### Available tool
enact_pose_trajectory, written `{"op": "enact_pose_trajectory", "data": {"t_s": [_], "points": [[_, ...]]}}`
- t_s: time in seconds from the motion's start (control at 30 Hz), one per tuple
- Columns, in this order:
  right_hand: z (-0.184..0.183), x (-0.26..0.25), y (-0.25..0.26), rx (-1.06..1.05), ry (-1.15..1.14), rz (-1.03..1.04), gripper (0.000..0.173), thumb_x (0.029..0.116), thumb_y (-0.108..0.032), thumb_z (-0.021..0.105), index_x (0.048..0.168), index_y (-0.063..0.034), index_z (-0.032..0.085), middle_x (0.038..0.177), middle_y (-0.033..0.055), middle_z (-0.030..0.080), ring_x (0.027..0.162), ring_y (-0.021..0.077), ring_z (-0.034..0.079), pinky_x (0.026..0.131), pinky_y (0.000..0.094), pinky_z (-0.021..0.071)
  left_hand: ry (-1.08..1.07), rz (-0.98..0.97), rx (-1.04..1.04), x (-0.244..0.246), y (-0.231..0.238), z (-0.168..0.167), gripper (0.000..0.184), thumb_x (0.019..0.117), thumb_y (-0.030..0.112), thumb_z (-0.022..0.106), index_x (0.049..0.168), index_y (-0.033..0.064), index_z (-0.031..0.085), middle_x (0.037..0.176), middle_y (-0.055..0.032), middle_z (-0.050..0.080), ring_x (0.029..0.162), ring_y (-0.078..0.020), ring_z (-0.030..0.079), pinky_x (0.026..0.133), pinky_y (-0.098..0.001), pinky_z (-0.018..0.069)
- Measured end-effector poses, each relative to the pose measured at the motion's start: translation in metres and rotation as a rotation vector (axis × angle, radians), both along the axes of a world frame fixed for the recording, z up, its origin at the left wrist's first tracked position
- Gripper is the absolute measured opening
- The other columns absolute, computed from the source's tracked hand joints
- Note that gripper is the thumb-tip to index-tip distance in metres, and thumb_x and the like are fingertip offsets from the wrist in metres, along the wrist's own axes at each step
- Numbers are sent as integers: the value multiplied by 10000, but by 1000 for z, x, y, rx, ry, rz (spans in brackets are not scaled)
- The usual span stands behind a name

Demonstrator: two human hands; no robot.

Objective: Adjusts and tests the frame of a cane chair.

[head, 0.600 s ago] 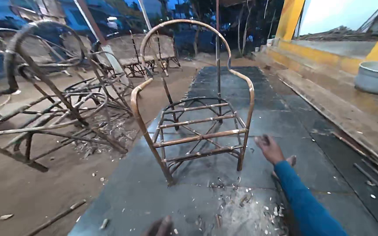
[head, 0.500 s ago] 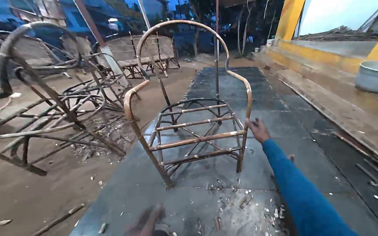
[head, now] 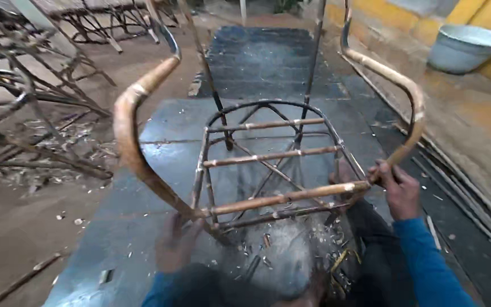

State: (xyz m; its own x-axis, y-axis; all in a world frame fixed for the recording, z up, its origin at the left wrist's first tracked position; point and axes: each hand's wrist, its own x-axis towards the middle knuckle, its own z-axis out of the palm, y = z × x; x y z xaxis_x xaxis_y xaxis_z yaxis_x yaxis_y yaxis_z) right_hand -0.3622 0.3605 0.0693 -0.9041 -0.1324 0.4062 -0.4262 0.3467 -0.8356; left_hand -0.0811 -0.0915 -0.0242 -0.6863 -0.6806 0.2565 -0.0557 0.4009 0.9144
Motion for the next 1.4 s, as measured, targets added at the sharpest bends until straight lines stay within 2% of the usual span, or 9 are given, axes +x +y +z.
{"op": "enact_pose_trajectory", "data": {"t_s": [0.1, 0.23, 0.4, 0.53, 0.8, 0.93, 1.03, 1.27, 1.4], "points": [[1, 16, 32, 84, -24, -59, 312, 1028, -240, 637, 1279, -56, 670, 1080, 85, 764, 939, 208, 756, 868, 437, 647, 94, -48, -93, 0, 21, -21, 496, 925, 354, 754, 1255, -4, 656, 1111, -92, 737, 994, -164, 724, 902, -372, 623], [-7, 18, 37, 184, -16, -108, 256, 967, -231, 733, 1185, -96, 723, 964, 55, 766, 836, 177, 745, 797, 433, 647, 63, 38, -200, -1, 22, -35, 381, 956, 228, 723, 1223, -41, 686, 1111, -138, 743, 990, -133, 734, 920, -314, 615], [-20, 23, 27, 118, 19, -136, 289, 991, -288, 679, 1172, -65, 715, 936, 64, 748, 774, 172, 734, 699, 410, 651, -36, 147, -278, -5, 34, -15, 320, 963, 259, 706, 1111, -22, 753, 981, -129, 769, 864, -147, 747, 839, -332, 625], [-34, 18, 33, 133, 66, -168, 326, 989, -330, 673, 1145, -49, 724, 928, 69, 751, 750, 150, 724, 695, 384, 639, -41, 143, -359, -1, 27, -41, 344, 985, 350, 661, 1163, 68, 743, 991, -36, 773, 875, -76, 742, 845, -317, 634], [-29, 23, 33, 162, 62, -194, 279, 987, -290, 683, 1151, -72, 743, 929, 51, 760, 779, 142, 728, 732, 390, 639, -178, 208, -383, -2, 34, -44, 386, 1003, 325, 637, 1226, 19, 708, 1041, -133, 763, 922, -222, 751, 868, -464, 610], [-26, 10, 25, 199, 18, -165, 303, 1006, -317, 674, 1158, -63, 740, 942, 97, 757, 796, 197, 727, 773, 484, 618, -139, 255, -391, -18, 2, -69, 464, 981, 398, 685, 1260, 28, 703, 1090, -129, 761, 959, -216, 751, 920, -436, 610], [-21, 6, 26, 268, -37, -179, 315, 1009, -348, 663, 1126, -67, 743, 949, 101, 754, 823, 206, 726, 807, 492, 603, -237, 100, -303, -16, 22, -28, 431, 1016, 280, 663, 1313, -31, 637, 1135, -250, 715, 1031, -367, 716, 969, -581, 546], [-26, 1, 29, 327, -57, -207, 382, 1001, -483, 631, 1178, -169, 756, 1020, 41, 775, 909, 186, 740, 869, 521, 586, -329, 100, -316, -12, 22, -27, 429, 1026, 338, 642, 1285, -5, 663, 1118, -252, 723, 1029, -380, 718, 973, -601, 529], [-21, 13, 31, 333, -55, -210, 375, 1000, -499, 623, 1098, -173, 779, 953, 26, 776, 873, 167, 738, 845, 517, 589, -347, 68, -400, 1, 16, -29, 420, 1034, 372, 619, 1218, 3, 700, 1058, -252, 730, 974, -414, 714, 915, -658, 519]]}}
